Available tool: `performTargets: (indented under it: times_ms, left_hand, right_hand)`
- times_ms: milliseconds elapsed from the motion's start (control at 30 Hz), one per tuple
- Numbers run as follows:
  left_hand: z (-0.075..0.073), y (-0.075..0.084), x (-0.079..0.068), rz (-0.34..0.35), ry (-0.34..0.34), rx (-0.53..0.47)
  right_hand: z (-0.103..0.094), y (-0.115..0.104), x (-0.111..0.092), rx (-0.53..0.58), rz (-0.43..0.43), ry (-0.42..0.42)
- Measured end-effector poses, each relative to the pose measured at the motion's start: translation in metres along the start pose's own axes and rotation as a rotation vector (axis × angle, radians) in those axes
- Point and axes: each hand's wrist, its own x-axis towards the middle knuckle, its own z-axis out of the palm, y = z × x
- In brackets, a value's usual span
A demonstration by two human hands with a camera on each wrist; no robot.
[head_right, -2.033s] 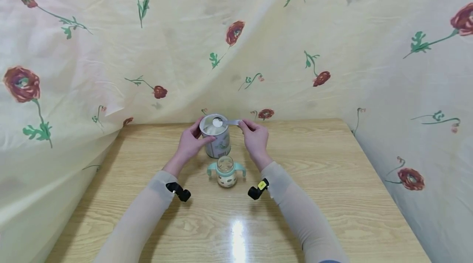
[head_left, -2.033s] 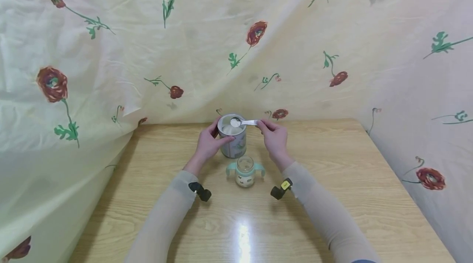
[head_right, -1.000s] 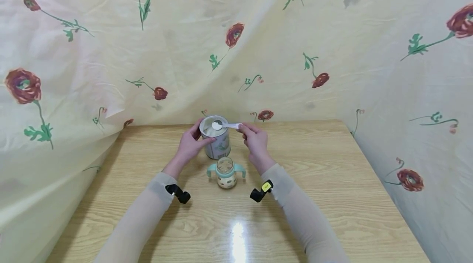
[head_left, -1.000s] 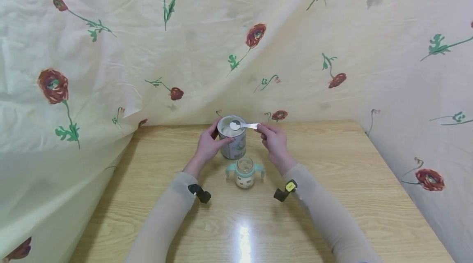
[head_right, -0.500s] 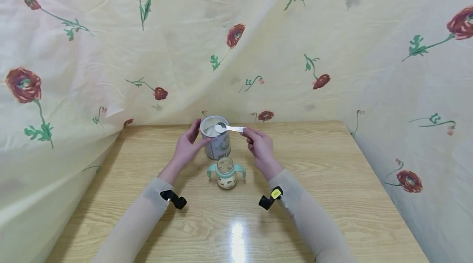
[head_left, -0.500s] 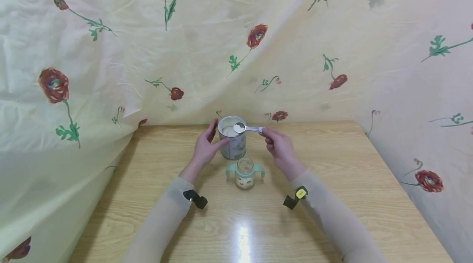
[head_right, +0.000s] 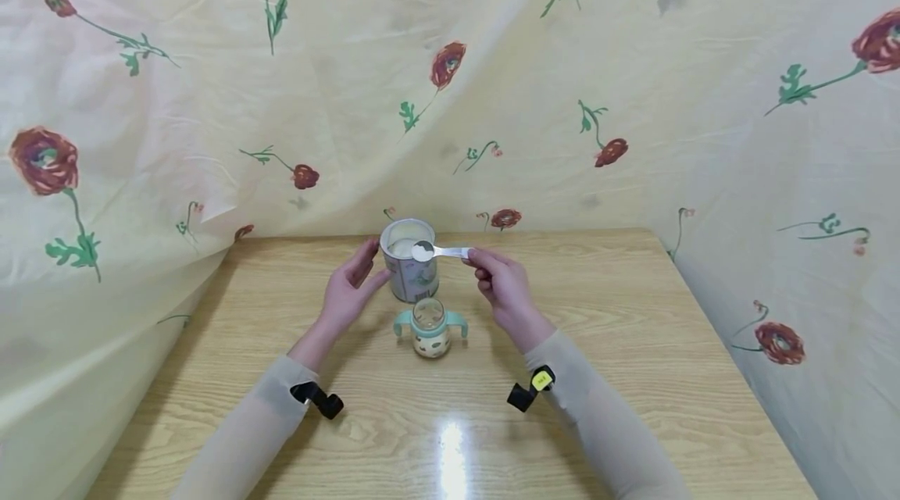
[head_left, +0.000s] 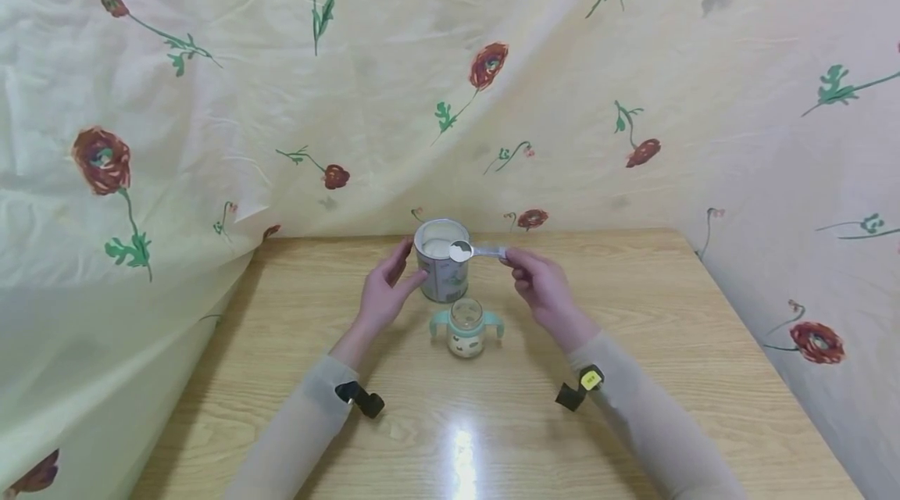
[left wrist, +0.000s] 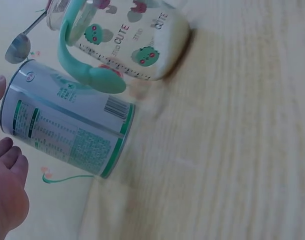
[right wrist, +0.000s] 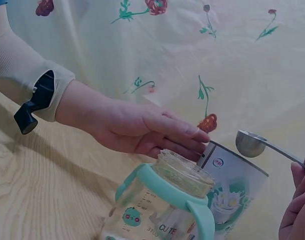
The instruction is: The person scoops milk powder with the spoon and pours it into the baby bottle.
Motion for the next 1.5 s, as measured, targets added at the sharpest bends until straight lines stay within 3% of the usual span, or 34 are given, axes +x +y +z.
performTargets:
  times_ms: [333, 533, 667, 900, 1233, 1500]
  left_hand:
    - [-0.001, 0.0, -0.014, -0.05, -0.012, 0.019]
    - [0.001, -0.002, -0.021, -0.037, 0.058, -0.012]
    - [0.004, -0.004, -0.025, -0.048, 0.053, -0.041]
    - [0.008, -0.001, -0.032, -0.101, -0.106, -0.014]
    - [0.015, 0.004, -0.038, -0.061, -0.347, 0.062]
    - [0.019, 0.001, -0.038, -0.03, -0.39, 0.123]
  right_hand:
    - [-0.008, 0.002, -0.023, -0.135, -0.001, -0.052]
    - [-0.015, 0.008, -0.028, -0.185, -0.015, -0.054]
    - [-0.021, 0.011, -0.027, -0.241, -0.021, -0.049]
    - [-0.032, 0.01, -0.025, -0.322, -0.009, -0.062]
    - [-0.037, 0.009, -0.025, -0.467, -0.069, -0.114]
    - [-0.042, 0.014, -0.021, -0.527, -0.126, -0.13]
